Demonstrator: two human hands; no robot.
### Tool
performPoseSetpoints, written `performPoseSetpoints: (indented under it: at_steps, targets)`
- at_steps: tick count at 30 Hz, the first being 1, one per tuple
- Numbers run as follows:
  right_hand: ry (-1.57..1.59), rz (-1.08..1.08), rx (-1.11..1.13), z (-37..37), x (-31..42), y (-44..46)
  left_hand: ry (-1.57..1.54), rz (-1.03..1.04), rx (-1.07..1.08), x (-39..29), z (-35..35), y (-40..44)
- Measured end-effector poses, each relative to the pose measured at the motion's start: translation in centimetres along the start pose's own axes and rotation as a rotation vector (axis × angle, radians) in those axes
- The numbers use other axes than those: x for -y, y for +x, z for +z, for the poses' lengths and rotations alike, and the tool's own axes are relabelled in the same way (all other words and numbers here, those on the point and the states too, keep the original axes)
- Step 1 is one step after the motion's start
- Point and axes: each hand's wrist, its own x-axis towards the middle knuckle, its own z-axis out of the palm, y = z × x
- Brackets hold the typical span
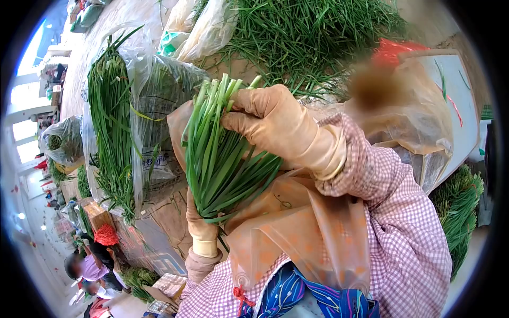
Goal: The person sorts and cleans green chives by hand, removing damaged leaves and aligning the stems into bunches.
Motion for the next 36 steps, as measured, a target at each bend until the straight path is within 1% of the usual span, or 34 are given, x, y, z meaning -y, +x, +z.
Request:
performPoseSetpoints:
  at_steps: [2,3,5,7,9,10,11,12,13,14,15,17,18,19,21,22,23,25,26,27,29,31,32,33,35,36]
  targets:
    - [0.319,0.267,0.217,-0.5,0.3,0.4,-0.122,0.034,-0.02,-0.1,-1.0,0.0]
    - [0.29,0.355,0.209,-1.4,-0.7,-0.9,-0.178,-0.037,-0.001,0.7,0.2,-1.2]
    - [-0.179,-0.26,-0.093,-3.1,-3.6,-0.3,-0.1,-0.115,-0.014,0.0,0.0,-0.4]
    - [-0.382,-0.407,-0.41,-5.5,-5.7,1.5,-0.07,-0.057,0.005,-0.2,-0.8,0.4]
    - [-0.382,-0.07,-0.519,-8.7,-5.7,1.6,-0.058,-0.018,0.024,-0.1,-0.8,0.7]
    - [-0.601,0.055,-0.508,-9.6,-5.0,1.2,-0.029,-0.022,0.017,0.0,-0.8,0.6]
    - [-0.603,0.056,-0.505,-9.0,-4.9,0.8,0.003,-0.028,0.011,0.1,-0.8,0.5]
    - [-0.494,-0.151,-0.484,-7.8,-4.9,0.4,0.003,-0.031,0.011,0.1,-0.7,0.5]
    - [-0.376,-0.35,-0.463,-6.6,-4.6,-0.1,-0.108,-0.071,0.008,-0.1,-0.7,0.5]
    - [-0.446,-0.446,-0.453,-6.0,-3.5,-0.4,-0.22,-0.106,0.004,-0.1,-0.8,0.5]
    - [-0.444,-0.446,-0.455,-5.4,-2.7,-0.6,-0.218,-0.106,0.004,0.0,-0.8,0.5]
    - [0.052,-0.013,-0.266,-4.7,-1.9,-1.0,-0.397,-0.187,-0.013,0.6,-1.4,0.4]
    - [0.357,0.048,-0.219,-4.4,-3.2,-0.8,-0.396,-0.186,-0.007,1.3,-1.9,0.4]
    - [0.356,0.046,-0.226,-4.1,-4.2,-0.9,-0.393,-0.187,0.003,1.4,-2.1,0.5]
    - [0.534,0.206,-0.248,-3.8,-5.9,-1.5,-0.353,-0.177,0.007,1.4,-2.3,0.6]
    - [0.527,0.269,-0.287,-3.8,-6.7,-1.8,-0.318,-0.171,0.013,1.5,-2.3,0.6]
    - [0.523,0.279,-0.294,-4.2,-7.1,-2.3,-0.277,-0.168,0.016,1.4,-2.3,0.7]
    - [0.39,0.29,-0.291,-5.5,-8.0,-3.5,-0.193,-0.143,0.025,1.3,-2.1,0.8]
    - [0.352,0.297,-0.107,-6.5,-8.5,-4.6,-0.14,-0.126,0.03,1.3,-2.0,0.8]
    - [0.352,0.302,-0.104,-6.4,-7.9,-5.4,-0.081,-0.11,0.031,1.2,-1.9,0.8]
    - [0.178,0.826,0.3,-5.9,-6.0,-7.5,0.058,-0.074,0.023,1.1,-1.4,0.6]
    - [-0.043,0.696,0.378,-3.8,-7.7,-7.9,0.185,-0.031,0.01,0.9,-0.8,0.4]
    - [0.127,0.761,0.321,-2.8,-8.9,-7.8,0.234,-0.01,0.0,0.6,-0.5,0.2]
    - [0.128,0.757,0.331,-1.9,-10.2,-7.7,0.289,0.009,-0.012,0.3,-0.1,0.0]
    - [0.707,0.746,0.279,-0.3,-12.2,-6.9,0.25,0.043,-0.033,-1.2,0.8,-0.2]
    - [0.858,0.905,0.243,-0.3,-11.0,-5.8,0.351,0.04,-0.049,-1.2,0.7,-0.4]
